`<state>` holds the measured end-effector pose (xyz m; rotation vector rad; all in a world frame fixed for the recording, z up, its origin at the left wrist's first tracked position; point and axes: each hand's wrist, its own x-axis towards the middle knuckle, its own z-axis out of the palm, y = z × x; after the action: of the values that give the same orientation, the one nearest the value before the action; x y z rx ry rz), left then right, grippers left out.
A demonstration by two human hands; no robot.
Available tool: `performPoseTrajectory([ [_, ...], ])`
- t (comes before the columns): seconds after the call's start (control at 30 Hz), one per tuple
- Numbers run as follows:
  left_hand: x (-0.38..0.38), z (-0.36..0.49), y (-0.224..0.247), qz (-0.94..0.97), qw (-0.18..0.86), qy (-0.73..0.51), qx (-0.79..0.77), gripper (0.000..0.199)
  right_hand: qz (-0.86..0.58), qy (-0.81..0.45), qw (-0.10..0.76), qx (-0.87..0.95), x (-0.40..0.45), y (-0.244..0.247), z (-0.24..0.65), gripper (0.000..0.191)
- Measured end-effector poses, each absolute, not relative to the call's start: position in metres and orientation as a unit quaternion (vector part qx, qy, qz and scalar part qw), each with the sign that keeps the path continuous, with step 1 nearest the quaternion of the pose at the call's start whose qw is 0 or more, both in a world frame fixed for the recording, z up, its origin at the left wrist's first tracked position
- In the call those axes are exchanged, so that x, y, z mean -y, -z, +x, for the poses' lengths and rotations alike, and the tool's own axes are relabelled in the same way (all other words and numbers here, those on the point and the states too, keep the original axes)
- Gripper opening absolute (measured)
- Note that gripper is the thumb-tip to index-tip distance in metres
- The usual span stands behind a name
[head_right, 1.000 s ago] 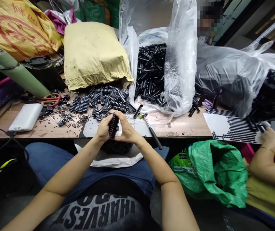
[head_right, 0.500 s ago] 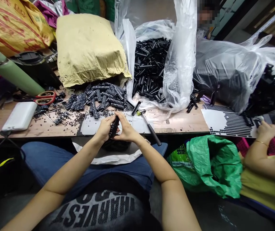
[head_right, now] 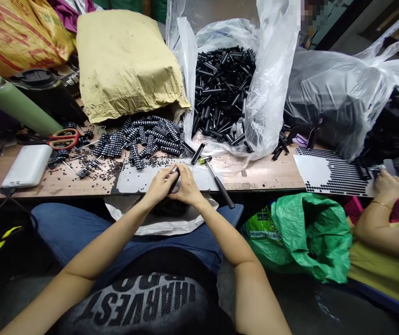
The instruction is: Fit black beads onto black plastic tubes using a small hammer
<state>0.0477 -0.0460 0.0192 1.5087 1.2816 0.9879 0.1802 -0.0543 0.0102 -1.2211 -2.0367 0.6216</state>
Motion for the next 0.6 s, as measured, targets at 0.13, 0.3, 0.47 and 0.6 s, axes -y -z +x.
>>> performPoseTrajectory([
  [0.13,0.048,0.051,0.004,0.794,0.201,-0.290,-0.495,0.048,-0.522,-0.201,0.292,0.776,0.059,0.000,0.198,0.087],
  [0.3,0.036,0.035,0.015,0.875,0.080,-0.188,-0.440,0.042,-0.767,-0.029,0.145,0.624,0.067,-0.010,0.261,0.043],
  [0.47,0.030,0.025,0.012,0.885,0.042,-0.179,-0.429,0.043,-0.807,-0.057,0.093,0.580,0.083,-0.031,0.288,0.029],
  [0.6,0.027,0.025,0.011,0.880,0.044,-0.190,-0.433,0.044,-0.743,-0.129,0.235,0.614,0.108,-0.041,0.260,0.041],
])
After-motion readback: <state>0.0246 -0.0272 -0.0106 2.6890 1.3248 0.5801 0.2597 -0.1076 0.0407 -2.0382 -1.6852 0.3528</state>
